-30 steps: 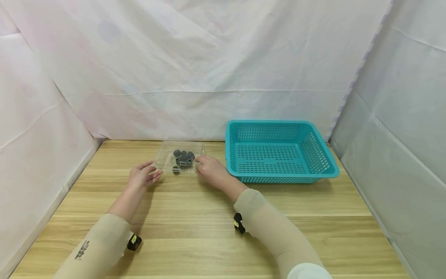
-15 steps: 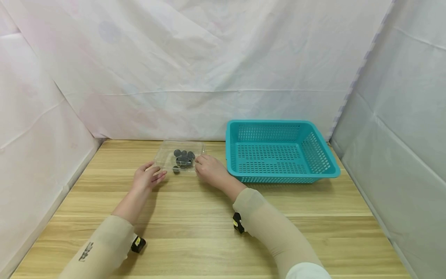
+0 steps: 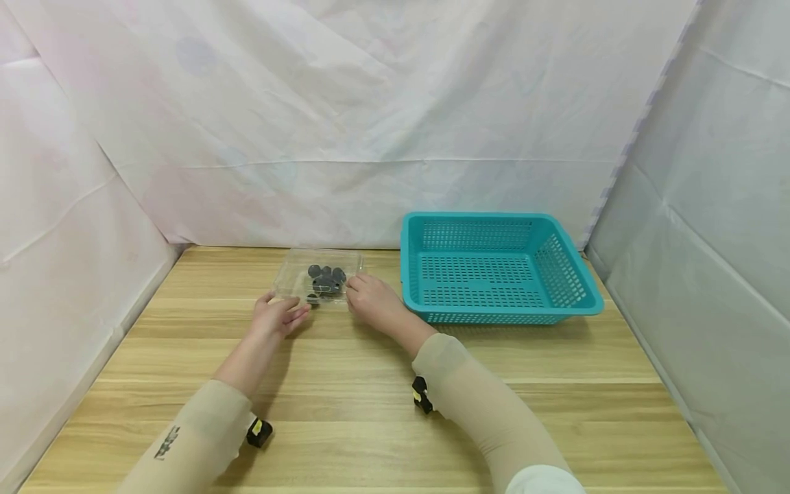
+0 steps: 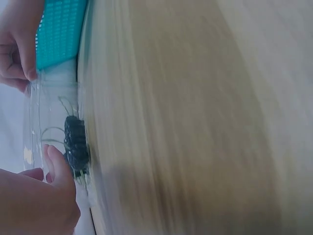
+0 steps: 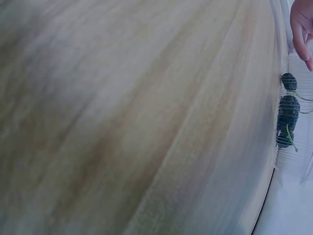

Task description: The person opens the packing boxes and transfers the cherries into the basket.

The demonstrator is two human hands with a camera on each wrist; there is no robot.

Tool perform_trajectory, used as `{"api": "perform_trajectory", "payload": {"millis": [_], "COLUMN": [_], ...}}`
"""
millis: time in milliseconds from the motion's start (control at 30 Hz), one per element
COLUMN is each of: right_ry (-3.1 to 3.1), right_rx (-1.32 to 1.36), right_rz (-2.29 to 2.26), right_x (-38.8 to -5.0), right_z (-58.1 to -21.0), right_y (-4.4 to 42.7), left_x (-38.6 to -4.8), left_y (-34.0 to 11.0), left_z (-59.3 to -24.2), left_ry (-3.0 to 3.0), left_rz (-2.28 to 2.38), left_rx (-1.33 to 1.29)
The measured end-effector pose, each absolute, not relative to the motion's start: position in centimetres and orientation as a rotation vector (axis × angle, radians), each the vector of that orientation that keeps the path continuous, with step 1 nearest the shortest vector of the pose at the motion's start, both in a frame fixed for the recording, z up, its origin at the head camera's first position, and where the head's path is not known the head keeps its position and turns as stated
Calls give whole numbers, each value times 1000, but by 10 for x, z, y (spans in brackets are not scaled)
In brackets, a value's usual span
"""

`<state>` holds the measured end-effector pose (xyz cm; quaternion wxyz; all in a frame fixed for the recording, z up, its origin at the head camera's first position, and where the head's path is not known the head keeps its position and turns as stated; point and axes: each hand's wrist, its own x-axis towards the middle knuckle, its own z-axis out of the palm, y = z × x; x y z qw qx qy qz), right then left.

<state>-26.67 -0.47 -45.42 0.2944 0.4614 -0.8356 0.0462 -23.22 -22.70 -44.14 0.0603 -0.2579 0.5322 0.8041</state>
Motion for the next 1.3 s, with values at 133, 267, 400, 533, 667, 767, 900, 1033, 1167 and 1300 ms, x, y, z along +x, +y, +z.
{"api": "perform_trajectory", "payload": {"millis": [133,267,400,533,667,767,900,1033,1167,1300], "right_ry": [-2212,-2208,-2224,-2210,-2198,-2209,-2226,-2221,-2220,-2238], "right_rx": [1220,1209,1203,1199,1190,1182,1165,1153,1152,1156], "right_rz": [128,149,155,155,147,133,120,111,96,100], "right_x": [-267,-267,-267,-266,-266,-265,-265,-265,-264,-263], "right_z": [-455,-455,-456,-456,-455,-455,-456,-457,-457,-456], "right_y": [-4,-3,-1,-1,-3,-5,-6,-6,-8,-9], "left_x": [-234,-233,-229,-227,-225,-224,-222,-222,-222,-221], "left_y": [-221,-217,-214,-210,-205,-200,-194,-188,-182,-176], "left_z": [-444,-449,-453,-454,-454,-453,-452,-453,-455,-456], "left_ry": [1562,1554,1560,1557,1526,1509,1496,1467,1432,1401], "left_rz": [2448,2430,2418,2417,2452,2477,2499,2510,2511,2529], "left_rx": [-853,-843,-798,-779,-765,-748,-720,-717,-729,-733]}}
